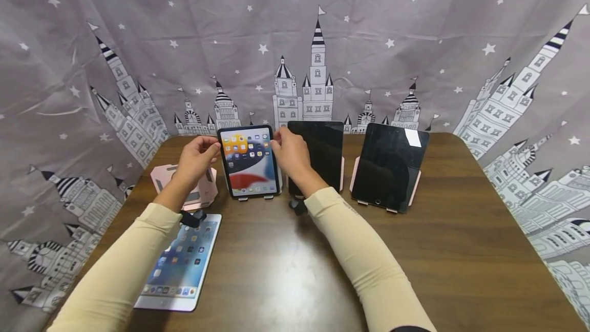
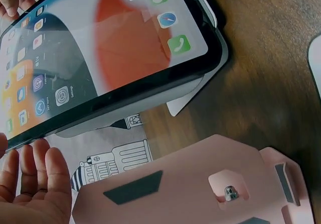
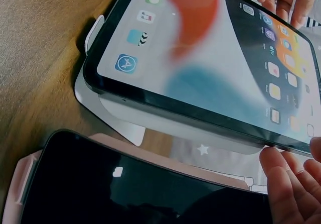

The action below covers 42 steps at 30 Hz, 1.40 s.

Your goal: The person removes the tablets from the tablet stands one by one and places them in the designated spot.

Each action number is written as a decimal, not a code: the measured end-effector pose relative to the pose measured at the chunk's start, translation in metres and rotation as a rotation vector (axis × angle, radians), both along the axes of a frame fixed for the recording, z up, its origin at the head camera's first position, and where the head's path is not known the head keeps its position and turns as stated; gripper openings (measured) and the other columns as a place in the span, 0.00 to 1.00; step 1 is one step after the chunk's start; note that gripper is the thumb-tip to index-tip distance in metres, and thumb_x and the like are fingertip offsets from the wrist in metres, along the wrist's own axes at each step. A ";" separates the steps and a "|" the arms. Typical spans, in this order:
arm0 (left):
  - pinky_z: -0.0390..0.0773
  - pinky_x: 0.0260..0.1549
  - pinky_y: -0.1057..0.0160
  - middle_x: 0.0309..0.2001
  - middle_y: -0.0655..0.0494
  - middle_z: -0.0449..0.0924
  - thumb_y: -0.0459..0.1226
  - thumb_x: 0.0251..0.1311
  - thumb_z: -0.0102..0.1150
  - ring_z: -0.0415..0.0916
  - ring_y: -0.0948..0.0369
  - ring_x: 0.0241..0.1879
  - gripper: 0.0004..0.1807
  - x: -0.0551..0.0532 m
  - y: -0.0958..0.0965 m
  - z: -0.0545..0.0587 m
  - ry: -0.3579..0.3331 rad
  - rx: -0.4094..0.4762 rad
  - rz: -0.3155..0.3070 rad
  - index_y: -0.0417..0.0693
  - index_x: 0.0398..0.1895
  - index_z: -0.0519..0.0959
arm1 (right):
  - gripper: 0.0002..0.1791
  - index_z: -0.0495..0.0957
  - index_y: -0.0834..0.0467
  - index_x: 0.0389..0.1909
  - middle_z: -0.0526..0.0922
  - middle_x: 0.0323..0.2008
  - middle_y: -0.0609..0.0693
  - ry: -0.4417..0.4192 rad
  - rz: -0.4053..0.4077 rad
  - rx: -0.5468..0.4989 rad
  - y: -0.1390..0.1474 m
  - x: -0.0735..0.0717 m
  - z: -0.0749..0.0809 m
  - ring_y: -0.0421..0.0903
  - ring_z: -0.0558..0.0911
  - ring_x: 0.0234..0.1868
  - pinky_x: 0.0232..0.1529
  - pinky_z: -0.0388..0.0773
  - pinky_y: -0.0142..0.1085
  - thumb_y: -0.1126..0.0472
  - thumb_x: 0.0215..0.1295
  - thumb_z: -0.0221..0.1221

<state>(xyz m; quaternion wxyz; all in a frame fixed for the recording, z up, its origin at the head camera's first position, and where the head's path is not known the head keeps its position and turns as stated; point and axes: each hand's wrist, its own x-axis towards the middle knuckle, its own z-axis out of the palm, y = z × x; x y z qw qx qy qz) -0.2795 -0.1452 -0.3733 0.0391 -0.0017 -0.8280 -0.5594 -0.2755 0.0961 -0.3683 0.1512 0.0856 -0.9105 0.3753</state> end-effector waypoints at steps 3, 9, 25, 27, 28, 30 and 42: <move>0.77 0.43 0.59 0.43 0.46 0.70 0.41 0.64 0.52 0.73 0.55 0.41 0.16 -0.002 0.002 0.000 -0.009 0.012 0.009 0.40 0.49 0.72 | 0.10 0.76 0.56 0.42 0.83 0.36 0.49 0.029 -0.025 0.000 -0.001 -0.001 0.000 0.44 0.80 0.36 0.38 0.75 0.39 0.57 0.64 0.55; 0.77 0.43 0.59 0.43 0.46 0.70 0.40 0.64 0.51 0.71 0.56 0.42 0.15 -0.004 0.006 -0.004 -0.044 0.008 0.007 0.39 0.50 0.71 | 0.10 0.76 0.55 0.42 0.83 0.36 0.48 0.035 -0.054 0.031 -0.004 -0.001 0.001 0.43 0.80 0.34 0.36 0.75 0.38 0.56 0.64 0.55; 0.76 0.44 0.61 0.44 0.47 0.72 0.41 0.64 0.52 0.71 0.55 0.43 0.12 0.003 0.004 -0.006 -0.053 -0.004 0.034 0.42 0.43 0.73 | 0.06 0.75 0.54 0.37 0.81 0.30 0.45 0.071 -0.045 0.010 -0.006 0.001 -0.004 0.41 0.76 0.27 0.30 0.72 0.37 0.56 0.65 0.54; 0.76 0.44 0.61 0.43 0.47 0.72 0.42 0.64 0.52 0.72 0.56 0.42 0.12 0.004 0.004 -0.006 -0.042 -0.022 0.038 0.43 0.43 0.74 | 0.06 0.75 0.54 0.37 0.81 0.30 0.46 0.073 -0.034 0.000 -0.005 0.001 -0.005 0.41 0.76 0.27 0.30 0.72 0.37 0.56 0.65 0.54; 0.76 0.44 0.61 0.43 0.48 0.72 0.42 0.64 0.52 0.72 0.56 0.42 0.12 0.005 0.004 -0.005 -0.039 -0.030 0.039 0.43 0.43 0.74 | 0.06 0.75 0.55 0.37 0.81 0.30 0.46 0.076 -0.027 -0.007 -0.005 0.001 -0.004 0.42 0.76 0.27 0.30 0.72 0.37 0.57 0.65 0.54; 0.77 0.42 0.61 0.42 0.47 0.73 0.41 0.63 0.53 0.72 0.56 0.41 0.11 0.006 0.005 -0.005 -0.018 -0.030 0.039 0.42 0.42 0.74 | 0.06 0.75 0.56 0.37 0.81 0.30 0.47 0.084 -0.013 -0.020 -0.003 0.001 -0.004 0.43 0.76 0.27 0.31 0.73 0.37 0.57 0.65 0.55; 0.78 0.39 0.64 0.40 0.48 0.74 0.39 0.62 0.55 0.73 0.58 0.39 0.11 0.015 0.005 0.000 0.027 -0.021 0.034 0.40 0.41 0.75 | 0.06 0.74 0.55 0.37 0.78 0.27 0.46 0.084 0.039 -0.063 0.003 0.007 -0.003 0.42 0.74 0.25 0.28 0.71 0.36 0.57 0.65 0.55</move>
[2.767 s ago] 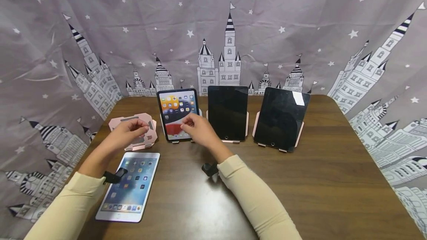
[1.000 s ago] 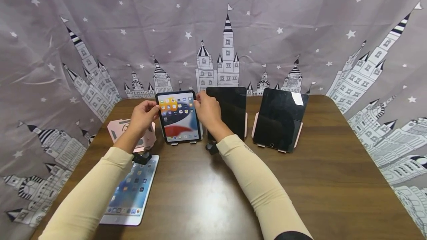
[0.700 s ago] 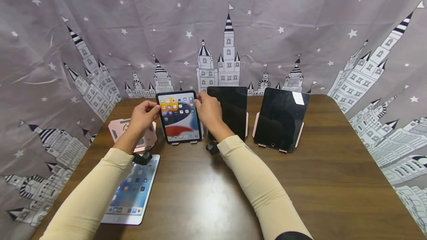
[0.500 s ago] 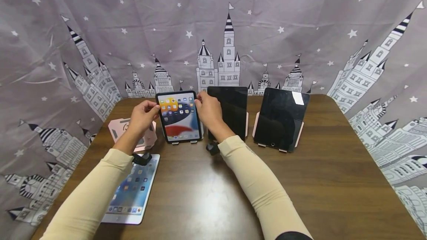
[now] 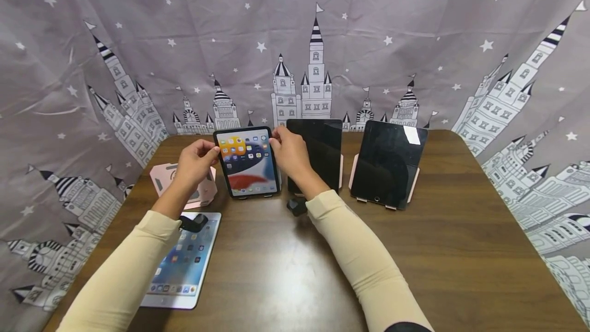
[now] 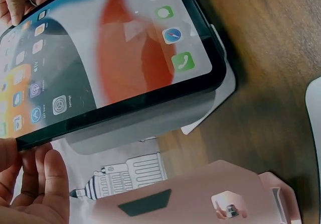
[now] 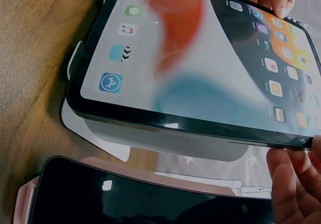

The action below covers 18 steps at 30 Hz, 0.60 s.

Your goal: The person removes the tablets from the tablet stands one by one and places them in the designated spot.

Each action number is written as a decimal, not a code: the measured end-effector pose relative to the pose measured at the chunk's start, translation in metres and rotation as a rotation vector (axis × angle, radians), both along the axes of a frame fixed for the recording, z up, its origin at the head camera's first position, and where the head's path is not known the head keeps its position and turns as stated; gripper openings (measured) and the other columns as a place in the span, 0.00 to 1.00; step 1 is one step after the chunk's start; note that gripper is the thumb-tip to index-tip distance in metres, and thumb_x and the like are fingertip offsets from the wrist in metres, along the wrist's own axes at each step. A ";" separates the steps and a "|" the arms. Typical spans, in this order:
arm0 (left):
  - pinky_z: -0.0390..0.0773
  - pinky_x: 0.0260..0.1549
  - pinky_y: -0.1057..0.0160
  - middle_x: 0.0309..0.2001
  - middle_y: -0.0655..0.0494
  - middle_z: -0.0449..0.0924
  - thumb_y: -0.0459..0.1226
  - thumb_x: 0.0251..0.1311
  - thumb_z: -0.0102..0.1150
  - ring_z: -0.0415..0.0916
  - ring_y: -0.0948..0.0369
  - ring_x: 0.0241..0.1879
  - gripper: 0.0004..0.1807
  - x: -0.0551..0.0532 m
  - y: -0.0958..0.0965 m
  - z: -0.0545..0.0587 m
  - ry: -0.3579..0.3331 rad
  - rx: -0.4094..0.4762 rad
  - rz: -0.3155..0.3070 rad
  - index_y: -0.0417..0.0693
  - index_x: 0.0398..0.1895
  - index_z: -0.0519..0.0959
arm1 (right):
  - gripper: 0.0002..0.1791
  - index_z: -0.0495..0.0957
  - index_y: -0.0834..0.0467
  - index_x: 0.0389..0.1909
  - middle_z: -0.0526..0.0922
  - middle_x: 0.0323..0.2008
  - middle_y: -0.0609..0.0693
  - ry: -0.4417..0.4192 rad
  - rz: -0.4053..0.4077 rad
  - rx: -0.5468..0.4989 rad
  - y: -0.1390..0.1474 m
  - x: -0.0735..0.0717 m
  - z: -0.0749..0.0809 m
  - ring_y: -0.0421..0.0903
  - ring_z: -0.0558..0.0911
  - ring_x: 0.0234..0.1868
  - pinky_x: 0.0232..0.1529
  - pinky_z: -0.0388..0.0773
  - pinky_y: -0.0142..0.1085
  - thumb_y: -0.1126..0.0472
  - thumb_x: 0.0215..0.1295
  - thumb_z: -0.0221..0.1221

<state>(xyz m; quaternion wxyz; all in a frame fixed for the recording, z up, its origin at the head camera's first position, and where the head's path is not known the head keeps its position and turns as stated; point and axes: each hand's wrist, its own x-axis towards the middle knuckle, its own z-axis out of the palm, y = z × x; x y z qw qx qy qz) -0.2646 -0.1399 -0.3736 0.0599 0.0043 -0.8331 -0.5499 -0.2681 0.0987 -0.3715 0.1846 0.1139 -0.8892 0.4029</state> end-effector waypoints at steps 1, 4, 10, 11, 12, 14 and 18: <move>0.78 0.39 0.64 0.40 0.48 0.74 0.39 0.62 0.55 0.73 0.58 0.39 0.11 0.001 0.000 0.001 -0.002 0.000 -0.002 0.41 0.42 0.75 | 0.06 0.73 0.55 0.37 0.78 0.27 0.46 -0.007 0.004 -0.011 0.001 0.001 0.000 0.42 0.75 0.25 0.28 0.71 0.36 0.57 0.65 0.54; 0.78 0.41 0.62 0.41 0.48 0.74 0.40 0.62 0.55 0.73 0.57 0.39 0.12 0.006 0.001 0.005 -0.007 0.009 -0.009 0.41 0.42 0.75 | 0.06 0.73 0.55 0.37 0.78 0.27 0.47 -0.024 0.017 -0.039 0.003 0.005 0.002 0.42 0.75 0.24 0.26 0.71 0.36 0.57 0.66 0.54; 0.78 0.41 0.62 0.42 0.48 0.74 0.40 0.62 0.55 0.73 0.57 0.40 0.12 0.013 -0.001 0.011 -0.012 0.005 -0.022 0.42 0.42 0.75 | 0.06 0.73 0.56 0.37 0.78 0.26 0.47 -0.020 0.042 -0.066 0.004 0.011 0.001 0.40 0.76 0.24 0.25 0.72 0.34 0.58 0.65 0.54; 0.78 0.41 0.62 0.41 0.49 0.74 0.40 0.62 0.55 0.73 0.57 0.39 0.11 0.015 -0.001 0.012 -0.015 0.003 -0.024 0.42 0.42 0.75 | 0.06 0.73 0.57 0.37 0.78 0.26 0.47 -0.017 0.045 -0.074 0.004 0.012 0.001 0.40 0.76 0.24 0.25 0.72 0.34 0.58 0.65 0.54; 0.78 0.41 0.62 0.42 0.48 0.74 0.40 0.62 0.55 0.73 0.56 0.40 0.11 0.015 -0.001 0.013 -0.015 0.005 -0.032 0.42 0.42 0.75 | 0.05 0.73 0.57 0.37 0.78 0.26 0.47 -0.014 0.048 -0.083 0.005 0.013 0.000 0.40 0.76 0.24 0.25 0.72 0.34 0.58 0.65 0.54; 0.77 0.42 0.60 0.42 0.48 0.73 0.40 0.63 0.54 0.73 0.55 0.40 0.11 0.017 -0.002 0.013 -0.027 0.000 -0.043 0.43 0.43 0.75 | 0.05 0.73 0.56 0.37 0.78 0.26 0.47 -0.016 0.047 -0.091 0.005 0.015 -0.002 0.39 0.77 0.24 0.25 0.72 0.34 0.59 0.65 0.54; 0.76 0.44 0.57 0.43 0.48 0.72 0.41 0.63 0.54 0.72 0.53 0.42 0.12 0.021 -0.003 0.011 -0.071 0.020 -0.057 0.44 0.44 0.74 | 0.05 0.73 0.56 0.37 0.78 0.26 0.46 -0.041 0.055 -0.118 0.005 0.020 -0.006 0.39 0.77 0.24 0.25 0.73 0.34 0.58 0.65 0.54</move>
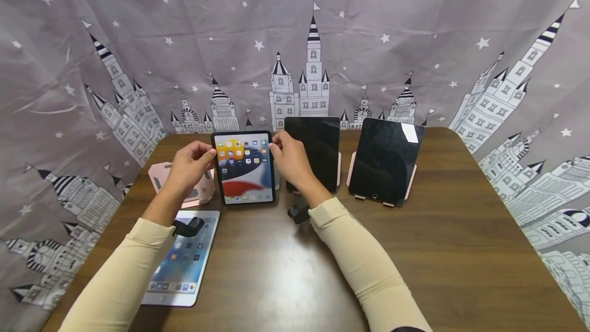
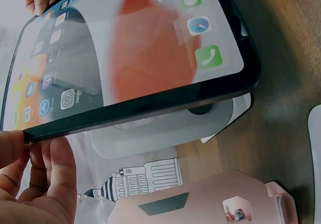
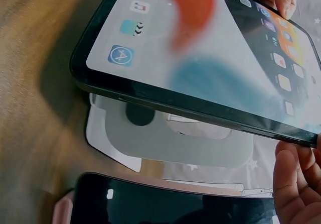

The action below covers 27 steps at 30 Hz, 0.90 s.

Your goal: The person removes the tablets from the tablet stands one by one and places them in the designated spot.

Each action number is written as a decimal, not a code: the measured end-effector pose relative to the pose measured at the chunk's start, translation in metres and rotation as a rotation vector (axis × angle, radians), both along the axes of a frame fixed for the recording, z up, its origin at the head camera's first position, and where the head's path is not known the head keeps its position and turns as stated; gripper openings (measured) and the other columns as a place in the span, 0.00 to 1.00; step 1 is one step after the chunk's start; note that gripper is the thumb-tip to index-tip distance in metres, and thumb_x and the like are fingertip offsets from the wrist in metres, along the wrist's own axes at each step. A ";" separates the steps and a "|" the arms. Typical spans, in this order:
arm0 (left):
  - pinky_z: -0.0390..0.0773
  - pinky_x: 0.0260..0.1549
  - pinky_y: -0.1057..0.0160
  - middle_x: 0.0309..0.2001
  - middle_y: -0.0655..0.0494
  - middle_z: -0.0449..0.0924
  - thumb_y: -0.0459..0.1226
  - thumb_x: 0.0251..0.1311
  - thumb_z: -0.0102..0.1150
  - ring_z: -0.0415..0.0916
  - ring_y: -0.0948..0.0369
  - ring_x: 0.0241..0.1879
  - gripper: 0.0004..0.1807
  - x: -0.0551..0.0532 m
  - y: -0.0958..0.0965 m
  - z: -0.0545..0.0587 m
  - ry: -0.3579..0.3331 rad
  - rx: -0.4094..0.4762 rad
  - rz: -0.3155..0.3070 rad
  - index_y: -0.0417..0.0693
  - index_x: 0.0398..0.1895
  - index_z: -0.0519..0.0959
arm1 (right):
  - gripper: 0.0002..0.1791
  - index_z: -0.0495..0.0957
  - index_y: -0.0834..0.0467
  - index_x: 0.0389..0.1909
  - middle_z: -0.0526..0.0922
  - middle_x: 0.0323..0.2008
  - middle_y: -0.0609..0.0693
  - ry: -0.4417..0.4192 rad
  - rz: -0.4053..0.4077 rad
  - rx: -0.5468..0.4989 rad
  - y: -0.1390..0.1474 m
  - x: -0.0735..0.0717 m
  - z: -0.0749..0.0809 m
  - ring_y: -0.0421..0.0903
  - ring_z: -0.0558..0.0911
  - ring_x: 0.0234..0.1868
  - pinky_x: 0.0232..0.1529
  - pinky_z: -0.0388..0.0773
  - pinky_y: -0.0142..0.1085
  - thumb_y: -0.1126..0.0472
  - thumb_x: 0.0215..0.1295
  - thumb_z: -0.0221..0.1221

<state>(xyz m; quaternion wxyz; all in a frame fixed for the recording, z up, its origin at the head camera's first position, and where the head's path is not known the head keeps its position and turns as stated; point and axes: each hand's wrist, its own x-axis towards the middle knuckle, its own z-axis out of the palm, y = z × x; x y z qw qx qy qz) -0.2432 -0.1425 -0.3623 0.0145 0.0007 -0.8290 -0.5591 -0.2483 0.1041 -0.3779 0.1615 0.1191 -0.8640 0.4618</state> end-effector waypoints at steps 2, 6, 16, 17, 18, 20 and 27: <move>0.76 0.45 0.56 0.44 0.48 0.72 0.41 0.63 0.54 0.73 0.53 0.43 0.12 0.002 0.000 -0.001 -0.024 0.015 0.001 0.44 0.45 0.74 | 0.06 0.73 0.56 0.37 0.78 0.26 0.47 -0.011 0.004 -0.014 0.000 0.002 -0.002 0.40 0.77 0.24 0.25 0.73 0.34 0.58 0.65 0.54; 0.76 0.45 0.58 0.44 0.47 0.72 0.42 0.63 0.54 0.73 0.51 0.44 0.13 0.005 0.000 -0.003 -0.050 0.038 0.002 0.44 0.45 0.74 | 0.07 0.73 0.56 0.38 0.76 0.26 0.47 -0.036 0.004 -0.054 0.001 0.006 -0.005 0.41 0.76 0.24 0.25 0.73 0.34 0.56 0.66 0.53; 0.76 0.40 0.64 0.41 0.48 0.72 0.41 0.62 0.55 0.71 0.56 0.39 0.12 0.012 0.001 -0.010 -0.043 0.079 0.019 0.43 0.43 0.75 | 0.06 0.72 0.56 0.37 0.77 0.25 0.50 -0.084 0.025 -0.154 0.000 0.014 -0.015 0.43 0.77 0.24 0.25 0.76 0.34 0.57 0.67 0.52; 0.76 0.39 0.65 0.40 0.47 0.72 0.41 0.62 0.56 0.71 0.56 0.39 0.12 0.013 0.002 -0.010 -0.035 0.085 0.016 0.42 0.43 0.75 | 0.06 0.72 0.56 0.37 0.77 0.25 0.51 -0.085 0.024 -0.160 0.000 0.015 -0.016 0.43 0.77 0.24 0.26 0.76 0.34 0.57 0.67 0.53; 0.76 0.37 0.65 0.39 0.47 0.73 0.40 0.62 0.56 0.71 0.55 0.38 0.12 0.013 0.002 -0.011 -0.029 0.084 0.015 0.41 0.42 0.75 | 0.05 0.72 0.55 0.36 0.77 0.25 0.52 -0.086 0.024 -0.163 0.000 0.015 -0.017 0.43 0.77 0.24 0.26 0.76 0.35 0.57 0.67 0.52; 0.76 0.35 0.67 0.38 0.47 0.72 0.40 0.62 0.55 0.71 0.55 0.38 0.12 0.014 0.002 -0.013 -0.025 0.090 0.011 0.41 0.42 0.75 | 0.05 0.72 0.55 0.36 0.77 0.25 0.53 -0.090 0.024 -0.169 0.000 0.016 -0.020 0.43 0.77 0.23 0.26 0.76 0.35 0.57 0.67 0.52; 0.74 0.46 0.53 0.41 0.47 0.71 0.42 0.62 0.55 0.70 0.54 0.40 0.13 0.017 0.000 -0.017 -0.082 0.075 0.013 0.43 0.43 0.74 | 0.05 0.72 0.54 0.34 0.77 0.22 0.50 -0.107 0.033 -0.163 -0.001 0.020 -0.027 0.44 0.77 0.22 0.22 0.75 0.36 0.57 0.67 0.53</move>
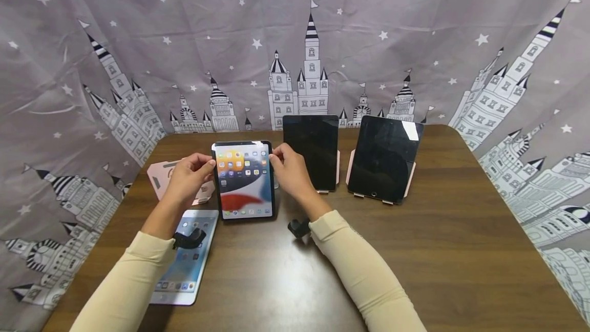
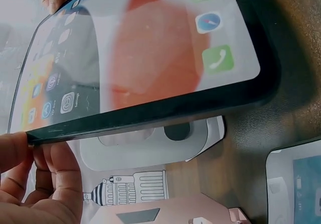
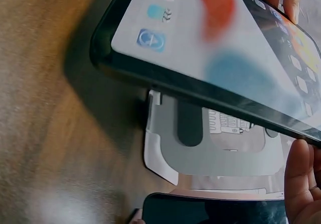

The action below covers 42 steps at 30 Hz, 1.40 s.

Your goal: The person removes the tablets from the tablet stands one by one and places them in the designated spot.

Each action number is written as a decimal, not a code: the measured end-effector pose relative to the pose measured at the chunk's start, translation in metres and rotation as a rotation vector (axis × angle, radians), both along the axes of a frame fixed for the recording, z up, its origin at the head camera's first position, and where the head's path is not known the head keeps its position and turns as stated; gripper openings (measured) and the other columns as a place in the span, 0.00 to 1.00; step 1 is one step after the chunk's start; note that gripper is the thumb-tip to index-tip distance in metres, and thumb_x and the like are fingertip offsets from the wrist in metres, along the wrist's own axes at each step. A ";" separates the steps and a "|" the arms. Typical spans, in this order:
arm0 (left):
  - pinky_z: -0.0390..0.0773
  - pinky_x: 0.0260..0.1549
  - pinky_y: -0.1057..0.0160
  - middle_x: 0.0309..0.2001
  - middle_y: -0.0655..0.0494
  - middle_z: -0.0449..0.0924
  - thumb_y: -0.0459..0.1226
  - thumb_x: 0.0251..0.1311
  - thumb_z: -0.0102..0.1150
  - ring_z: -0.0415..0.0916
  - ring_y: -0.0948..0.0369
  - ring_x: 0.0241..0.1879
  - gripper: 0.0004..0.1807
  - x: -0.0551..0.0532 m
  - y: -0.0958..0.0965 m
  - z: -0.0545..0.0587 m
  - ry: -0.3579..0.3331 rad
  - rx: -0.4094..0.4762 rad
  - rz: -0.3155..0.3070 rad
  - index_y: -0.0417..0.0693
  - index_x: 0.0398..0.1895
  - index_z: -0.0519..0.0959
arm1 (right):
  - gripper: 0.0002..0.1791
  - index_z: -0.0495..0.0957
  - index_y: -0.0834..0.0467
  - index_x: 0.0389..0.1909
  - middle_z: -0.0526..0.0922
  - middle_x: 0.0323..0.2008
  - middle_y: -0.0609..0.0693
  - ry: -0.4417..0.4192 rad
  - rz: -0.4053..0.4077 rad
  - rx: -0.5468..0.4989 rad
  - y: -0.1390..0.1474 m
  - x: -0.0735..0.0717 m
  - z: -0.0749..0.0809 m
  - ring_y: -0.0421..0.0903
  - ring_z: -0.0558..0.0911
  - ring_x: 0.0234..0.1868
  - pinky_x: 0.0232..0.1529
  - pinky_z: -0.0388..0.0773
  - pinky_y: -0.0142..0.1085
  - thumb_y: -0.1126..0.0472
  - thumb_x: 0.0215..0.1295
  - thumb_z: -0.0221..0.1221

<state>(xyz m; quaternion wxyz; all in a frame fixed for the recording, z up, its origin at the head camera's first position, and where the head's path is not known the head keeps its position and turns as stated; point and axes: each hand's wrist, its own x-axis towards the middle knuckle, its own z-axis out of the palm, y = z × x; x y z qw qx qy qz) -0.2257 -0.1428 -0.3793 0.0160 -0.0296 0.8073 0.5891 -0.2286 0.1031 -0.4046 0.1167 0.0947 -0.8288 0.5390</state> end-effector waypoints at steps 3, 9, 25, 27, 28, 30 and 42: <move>0.75 0.46 0.52 0.40 0.46 0.71 0.41 0.62 0.54 0.71 0.53 0.39 0.12 0.001 -0.001 -0.001 -0.010 -0.003 -0.001 0.42 0.44 0.74 | 0.05 0.72 0.54 0.34 0.77 0.23 0.52 -0.022 0.007 -0.008 -0.001 0.002 -0.002 0.49 0.78 0.24 0.21 0.75 0.38 0.57 0.67 0.52; 0.77 0.40 0.58 0.39 0.47 0.72 0.39 0.63 0.54 0.72 0.54 0.37 0.11 0.002 -0.003 -0.005 -0.014 -0.016 -0.006 0.41 0.43 0.74 | 0.04 0.72 0.55 0.35 0.77 0.26 0.56 -0.096 0.007 -0.047 -0.005 0.008 -0.005 0.52 0.79 0.25 0.22 0.75 0.36 0.58 0.67 0.52; 0.77 0.42 0.53 0.40 0.44 0.73 0.37 0.63 0.53 0.73 0.53 0.37 0.12 0.012 -0.010 -0.008 -0.089 -0.065 -0.053 0.39 0.45 0.73 | 0.05 0.71 0.60 0.34 0.76 0.26 0.61 -0.224 0.041 -0.136 -0.010 0.022 -0.010 0.54 0.79 0.25 0.26 0.80 0.40 0.61 0.66 0.52; 0.77 0.42 0.53 0.39 0.44 0.73 0.37 0.64 0.52 0.73 0.53 0.36 0.12 0.014 -0.011 -0.009 -0.098 -0.075 -0.061 0.38 0.45 0.73 | 0.05 0.71 0.60 0.34 0.76 0.26 0.61 -0.235 0.040 -0.133 -0.012 0.024 -0.011 0.54 0.79 0.25 0.25 0.80 0.39 0.62 0.66 0.52; 0.77 0.42 0.52 0.39 0.44 0.73 0.37 0.64 0.52 0.73 0.53 0.36 0.12 0.015 -0.012 -0.009 -0.102 -0.077 -0.066 0.38 0.45 0.73 | 0.05 0.71 0.60 0.34 0.76 0.26 0.61 -0.241 0.037 -0.133 -0.012 0.024 -0.011 0.56 0.80 0.25 0.25 0.79 0.39 0.62 0.65 0.53; 0.77 0.42 0.51 0.39 0.44 0.73 0.37 0.64 0.52 0.73 0.53 0.36 0.12 0.016 -0.013 -0.010 -0.112 -0.085 -0.076 0.39 0.45 0.73 | 0.05 0.72 0.60 0.34 0.76 0.25 0.61 -0.251 0.034 -0.136 -0.014 0.025 -0.013 0.58 0.80 0.26 0.25 0.79 0.39 0.62 0.65 0.53; 0.79 0.36 0.58 0.39 0.43 0.75 0.36 0.64 0.52 0.75 0.54 0.35 0.11 0.025 -0.021 -0.020 -0.124 -0.115 -0.126 0.38 0.44 0.72 | 0.04 0.71 0.61 0.33 0.76 0.23 0.59 -0.285 0.047 -0.145 -0.018 0.039 -0.017 0.59 0.80 0.25 0.26 0.80 0.45 0.64 0.64 0.53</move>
